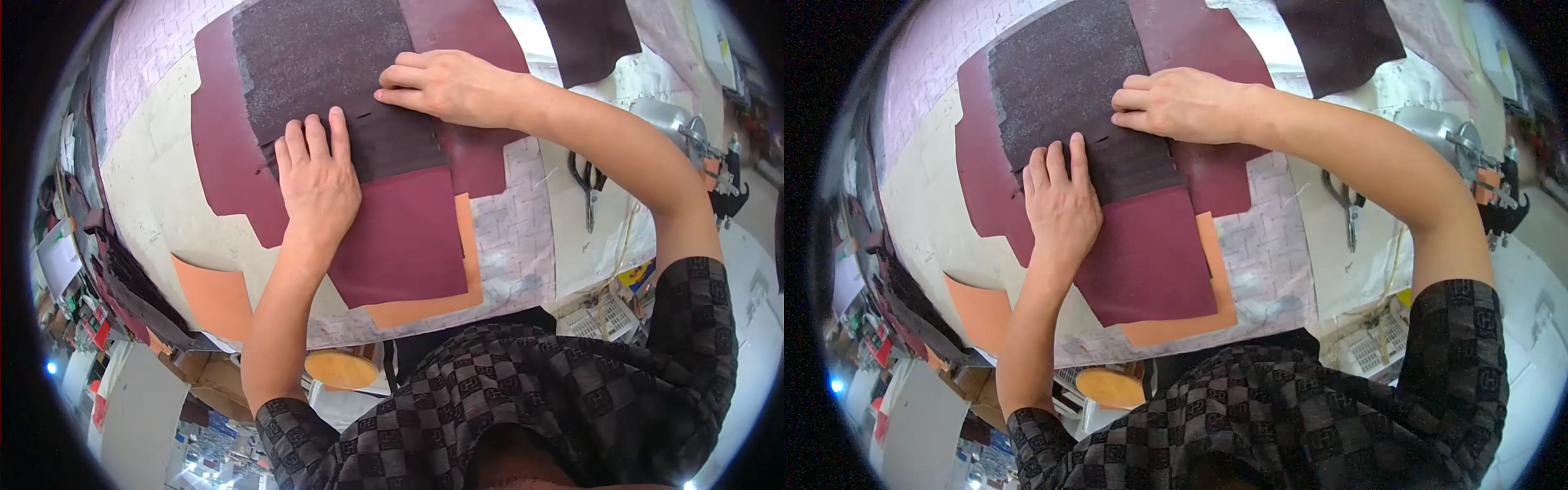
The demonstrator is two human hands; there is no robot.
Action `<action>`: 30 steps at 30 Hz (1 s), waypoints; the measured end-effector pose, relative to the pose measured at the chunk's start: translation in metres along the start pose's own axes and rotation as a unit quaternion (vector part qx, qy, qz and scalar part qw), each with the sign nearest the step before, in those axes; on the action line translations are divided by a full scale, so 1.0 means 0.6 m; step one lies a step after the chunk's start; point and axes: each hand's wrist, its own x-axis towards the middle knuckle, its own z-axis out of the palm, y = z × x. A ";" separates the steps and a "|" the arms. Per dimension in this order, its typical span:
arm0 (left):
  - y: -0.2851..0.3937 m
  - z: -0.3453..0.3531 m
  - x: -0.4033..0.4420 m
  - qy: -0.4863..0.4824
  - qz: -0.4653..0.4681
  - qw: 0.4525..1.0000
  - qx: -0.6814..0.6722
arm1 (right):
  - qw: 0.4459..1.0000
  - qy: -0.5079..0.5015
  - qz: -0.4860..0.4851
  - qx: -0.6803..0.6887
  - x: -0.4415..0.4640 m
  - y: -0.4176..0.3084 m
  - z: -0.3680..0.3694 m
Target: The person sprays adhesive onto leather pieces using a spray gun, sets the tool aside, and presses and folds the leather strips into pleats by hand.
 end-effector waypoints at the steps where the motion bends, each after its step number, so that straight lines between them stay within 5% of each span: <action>1: 0.001 0.001 -0.001 0.000 0.001 1.000 -0.003 | 1.000 0.005 0.002 -0.002 -0.010 0.000 -0.003; 8: -0.013 0.026 -0.022 0.097 -0.055 0.978 -0.173 | 0.994 -0.034 0.073 -0.075 -0.072 -0.012 -0.042; 9: -0.014 0.027 -0.029 0.098 -0.082 0.968 -0.218 | 0.992 0.038 0.099 -0.070 -0.053 -0.039 -0.038; 10: -0.012 0.028 -0.037 0.098 -0.084 0.968 -0.217 | 0.984 0.109 0.127 -0.064 -0.035 -0.071 -0.032; 12: -0.007 0.032 -0.050 0.141 -0.080 0.966 -0.202 | 0.986 0.089 0.138 0.001 0.019 -0.140 -0.010; 18: 0.000 0.042 -0.069 -0.008 -0.023 0.981 -0.192 | 0.986 -0.046 0.157 0.017 0.023 -0.163 0.068; 22: -0.048 0.044 -0.109 -0.019 -0.084 0.985 -0.153 | 0.984 -0.056 0.162 0.037 -0.003 -0.161 0.048; 27: -0.068 0.031 -0.136 -0.016 -0.125 0.985 -0.119 | 0.983 -0.077 0.163 -0.012 -0.018 -0.158 0.015; 30: -0.053 0.028 -0.119 0.083 -0.155 0.971 -0.164 | 0.985 -0.005 0.172 -0.016 0.017 -0.176 0.012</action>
